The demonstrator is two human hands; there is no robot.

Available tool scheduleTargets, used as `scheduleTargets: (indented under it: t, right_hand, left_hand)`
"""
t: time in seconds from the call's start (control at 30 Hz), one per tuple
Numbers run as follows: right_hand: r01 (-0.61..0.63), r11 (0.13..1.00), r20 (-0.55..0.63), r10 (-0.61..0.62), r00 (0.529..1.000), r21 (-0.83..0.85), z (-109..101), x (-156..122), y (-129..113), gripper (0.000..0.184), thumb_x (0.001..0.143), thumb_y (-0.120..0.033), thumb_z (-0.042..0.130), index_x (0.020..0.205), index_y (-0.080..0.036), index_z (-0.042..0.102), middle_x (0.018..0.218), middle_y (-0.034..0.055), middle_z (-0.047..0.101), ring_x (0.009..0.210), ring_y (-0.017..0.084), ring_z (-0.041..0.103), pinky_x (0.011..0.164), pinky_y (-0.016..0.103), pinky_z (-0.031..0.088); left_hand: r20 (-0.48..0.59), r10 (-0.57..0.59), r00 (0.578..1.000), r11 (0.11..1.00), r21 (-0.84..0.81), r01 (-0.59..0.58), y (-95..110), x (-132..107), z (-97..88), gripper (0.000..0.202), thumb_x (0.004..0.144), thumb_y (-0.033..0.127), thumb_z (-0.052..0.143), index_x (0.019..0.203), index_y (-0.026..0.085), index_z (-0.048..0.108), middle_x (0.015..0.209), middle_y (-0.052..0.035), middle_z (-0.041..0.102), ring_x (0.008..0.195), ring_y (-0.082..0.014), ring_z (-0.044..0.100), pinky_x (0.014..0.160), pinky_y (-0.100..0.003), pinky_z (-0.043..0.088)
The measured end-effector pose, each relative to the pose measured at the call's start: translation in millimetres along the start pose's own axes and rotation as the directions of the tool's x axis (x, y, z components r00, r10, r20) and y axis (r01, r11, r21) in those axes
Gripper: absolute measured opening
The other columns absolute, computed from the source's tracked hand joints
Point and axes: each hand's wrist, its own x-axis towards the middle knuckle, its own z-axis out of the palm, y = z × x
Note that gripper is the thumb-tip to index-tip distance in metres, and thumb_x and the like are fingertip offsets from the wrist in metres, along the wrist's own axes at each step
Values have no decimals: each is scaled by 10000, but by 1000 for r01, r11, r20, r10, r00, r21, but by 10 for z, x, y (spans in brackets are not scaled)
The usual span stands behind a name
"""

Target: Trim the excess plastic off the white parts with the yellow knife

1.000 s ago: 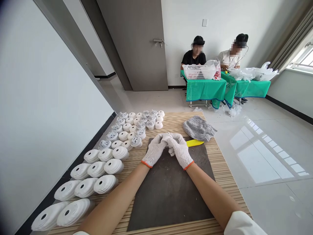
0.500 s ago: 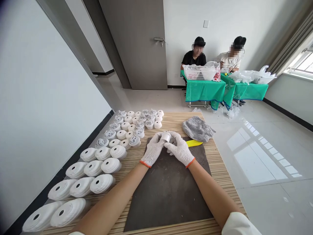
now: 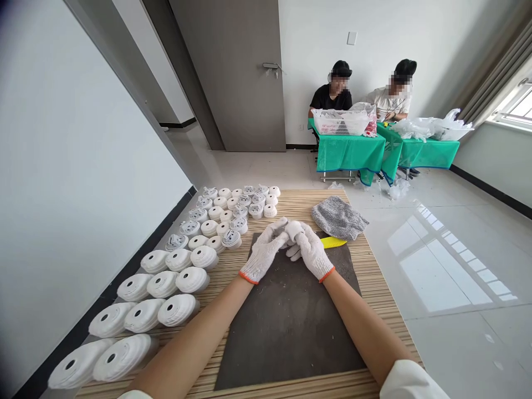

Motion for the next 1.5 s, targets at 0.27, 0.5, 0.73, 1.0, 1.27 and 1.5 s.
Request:
scheduleTargets:
  t: [0.27, 0.5, 0.73, 1.0, 1.27, 1.5]
  right_hand:
    - [-18, 1000, -20, 18, 1000, -6, 19, 2, -13, 406, 758, -398, 754, 1093, -232, 598, 653, -12, 664, 522, 155, 645, 452, 219, 491]
    - [-19, 999, -12, 19, 1000, -42, 8, 18, 22, 320, 785, -424, 711, 1003, -210, 616, 647, 7, 675, 509, 144, 627, 448, 211, 474]
    - [-3, 998, 9, 3, 1000, -63, -11, 19, 43, 341, 793, -443, 667, 1035, -208, 618, 567, -13, 637, 489, 145, 605, 459, 214, 459]
    - [22, 998, -16, -23, 1000, -63, 0, 0, 17, 383, 796, -459, 666, 1094, -228, 600, 625, -18, 652, 502, 146, 616, 454, 214, 453]
    - [34, 987, 13, -32, 999, -159, -10, 9, 58, 350, 877, -446, 582, 1117, -194, 613, 616, 4, 669, 519, 150, 639, 494, 220, 480]
    - [34, 969, 50, -22, 998, -244, -54, 41, 114, 412, 930, -371, 480, 1271, -155, 559, 621, -1, 675, 531, 134, 646, 555, 207, 522]
  left_hand:
    - [50, -18, 999, 992, -126, 24, -64, 27, 24, 456, 793, 355, 759, 1224, 213, 713, 1056, -50, 749, 889, -158, 674, 845, -316, 573]
    - [43, -13, 999, 999, -52, 15, -17, -8, 26, 413, 824, 343, 731, 1220, 222, 728, 1070, -50, 756, 886, -158, 673, 847, -311, 572]
    - [53, 7, 999, 1000, -17, -6, -25, -13, 12, 348, 816, 364, 743, 1132, 219, 765, 1044, -62, 769, 851, -178, 681, 855, -343, 584]
    - [17, -4, 1000, 1000, -5, 4, -42, -2, -1, 336, 801, 360, 768, 1115, 241, 776, 1094, -58, 771, 916, -200, 692, 915, -364, 585]
    - [28, 7, 1000, 1000, -1, -7, -56, 4, 6, 330, 814, 362, 757, 1117, 233, 773, 1056, -56, 774, 875, -185, 693, 883, -348, 590]
    - [40, 20, 999, 1000, 16, -20, -63, 5, -3, 321, 819, 351, 760, 1116, 228, 766, 1078, -51, 772, 843, -158, 685, 830, -306, 589]
